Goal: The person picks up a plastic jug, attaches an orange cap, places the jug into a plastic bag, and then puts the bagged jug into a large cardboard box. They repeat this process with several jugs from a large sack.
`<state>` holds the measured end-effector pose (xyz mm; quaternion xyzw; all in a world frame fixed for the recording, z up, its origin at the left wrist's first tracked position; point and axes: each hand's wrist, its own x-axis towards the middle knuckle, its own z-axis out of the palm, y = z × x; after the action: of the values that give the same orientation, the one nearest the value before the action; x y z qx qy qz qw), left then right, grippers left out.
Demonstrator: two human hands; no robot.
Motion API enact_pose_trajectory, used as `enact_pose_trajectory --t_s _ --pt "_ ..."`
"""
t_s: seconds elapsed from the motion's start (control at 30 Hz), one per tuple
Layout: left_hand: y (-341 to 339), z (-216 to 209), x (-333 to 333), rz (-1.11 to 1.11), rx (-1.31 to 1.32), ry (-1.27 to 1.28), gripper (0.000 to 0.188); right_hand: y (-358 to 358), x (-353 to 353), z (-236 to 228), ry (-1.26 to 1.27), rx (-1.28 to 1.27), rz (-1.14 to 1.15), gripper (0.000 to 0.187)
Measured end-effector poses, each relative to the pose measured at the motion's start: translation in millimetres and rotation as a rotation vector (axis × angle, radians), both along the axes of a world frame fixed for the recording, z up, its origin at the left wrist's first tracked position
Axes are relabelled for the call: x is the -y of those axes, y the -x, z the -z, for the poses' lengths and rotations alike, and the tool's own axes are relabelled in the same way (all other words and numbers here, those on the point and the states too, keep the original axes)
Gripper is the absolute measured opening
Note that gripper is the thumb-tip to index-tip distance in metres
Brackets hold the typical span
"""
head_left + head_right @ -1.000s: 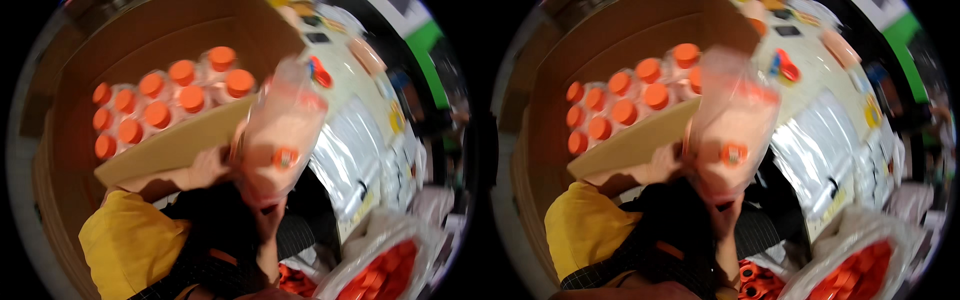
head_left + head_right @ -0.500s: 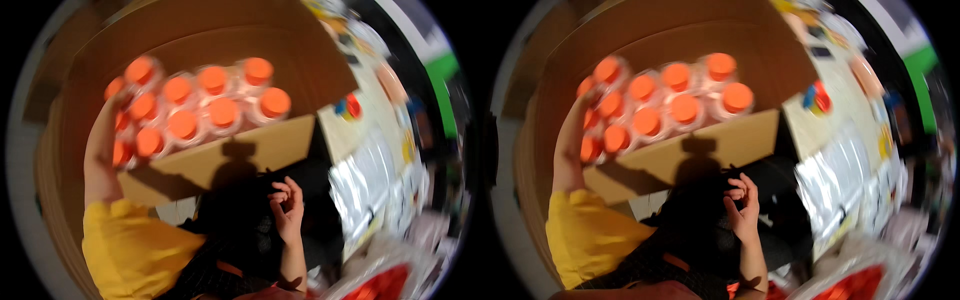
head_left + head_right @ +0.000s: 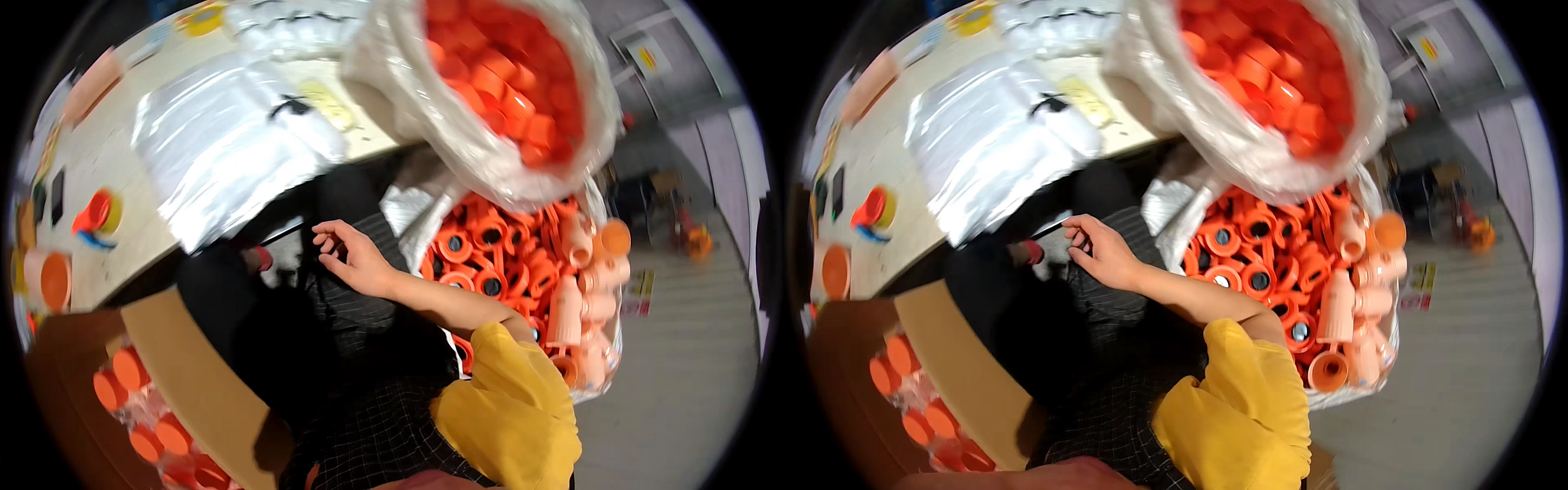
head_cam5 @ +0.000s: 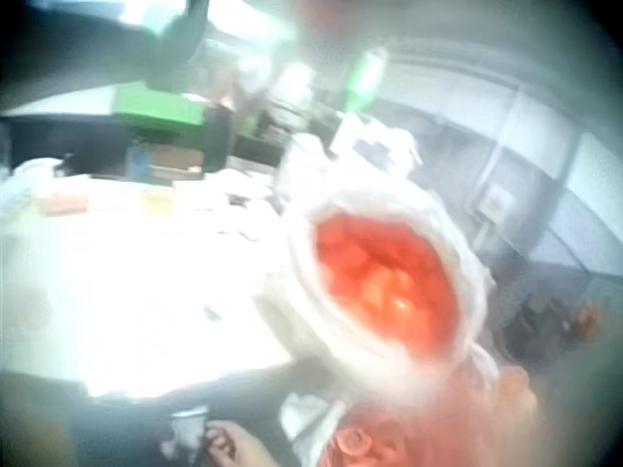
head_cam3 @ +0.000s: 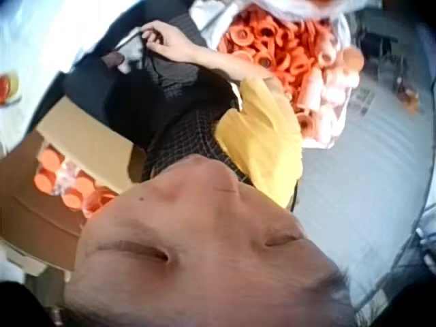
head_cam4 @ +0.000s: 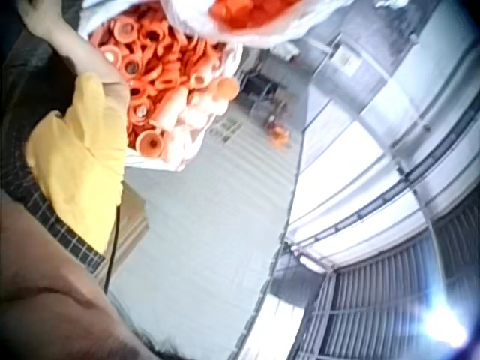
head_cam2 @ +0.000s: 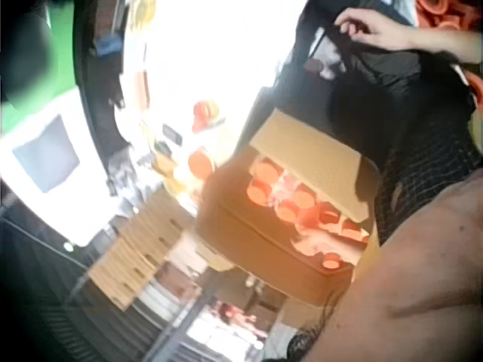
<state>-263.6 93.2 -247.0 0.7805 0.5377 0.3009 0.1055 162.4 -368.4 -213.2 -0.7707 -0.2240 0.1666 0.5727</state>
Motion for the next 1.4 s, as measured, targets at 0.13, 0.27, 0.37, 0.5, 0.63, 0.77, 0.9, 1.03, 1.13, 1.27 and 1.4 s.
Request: enact_pose_trajectory --t_s 0.13,0.27,0.37,0.5,0.63,0.77,0.9,1.03,1.13,1.27,1.4 --pt "-121.4 -26.1 36.7 0.434 0.045 -0.080 0.045 9.1 133.6 7.3 0.295 0.436 0.554 0.055" --pt "-241.3 -38.7 77.6 0.885 -0.056 -0.271 0.042 45.5 376.2 -11.5 1.190 0.691 1.139 0.083" --pt "-309.7 -49.1 124.6 1.043 -0.009 -0.208 0.040 139.8 525.2 -32.0 1.591 0.174 1.404 0.103" --pt "-393.1 -58.8 221.6 1.285 0.063 0.211 0.033 196.2 570.3 -17.3 1.738 -0.435 1.386 0.121" --pt "-414.1 -93.4 402.3 1.753 -0.134 0.707 0.020 186.5 515.5 -58.7 1.443 -0.263 1.286 0.121" --pt "-399.8 -46.4 462.1 1.789 -0.323 1.754 0.029 142.3 371.2 -106.6 0.255 0.050 0.878 0.126" --pt "-416.7 14.2 423.1 1.943 -0.197 2.056 0.044 92.5 237.7 -89.2 -0.155 -0.037 0.405 0.120" --pt "-389.9 -40.3 342.2 0.993 0.504 2.340 0.053 20.1 212.4 -67.3 0.022 0.351 0.112 0.095" --pt "-346.7 -85.8 276.7 1.125 0.544 1.702 0.051 -82.1 214.6 -113.5 0.033 0.458 0.450 0.072" --pt "-296.5 -34.6 249.0 0.979 0.440 1.638 0.049 -265.0 275.4 -66.0 0.289 0.495 0.976 0.048" --pt "-285.4 -48.0 271.1 0.782 0.686 1.742 0.044 -330.3 279.5 -26.3 0.961 0.690 0.916 0.042"
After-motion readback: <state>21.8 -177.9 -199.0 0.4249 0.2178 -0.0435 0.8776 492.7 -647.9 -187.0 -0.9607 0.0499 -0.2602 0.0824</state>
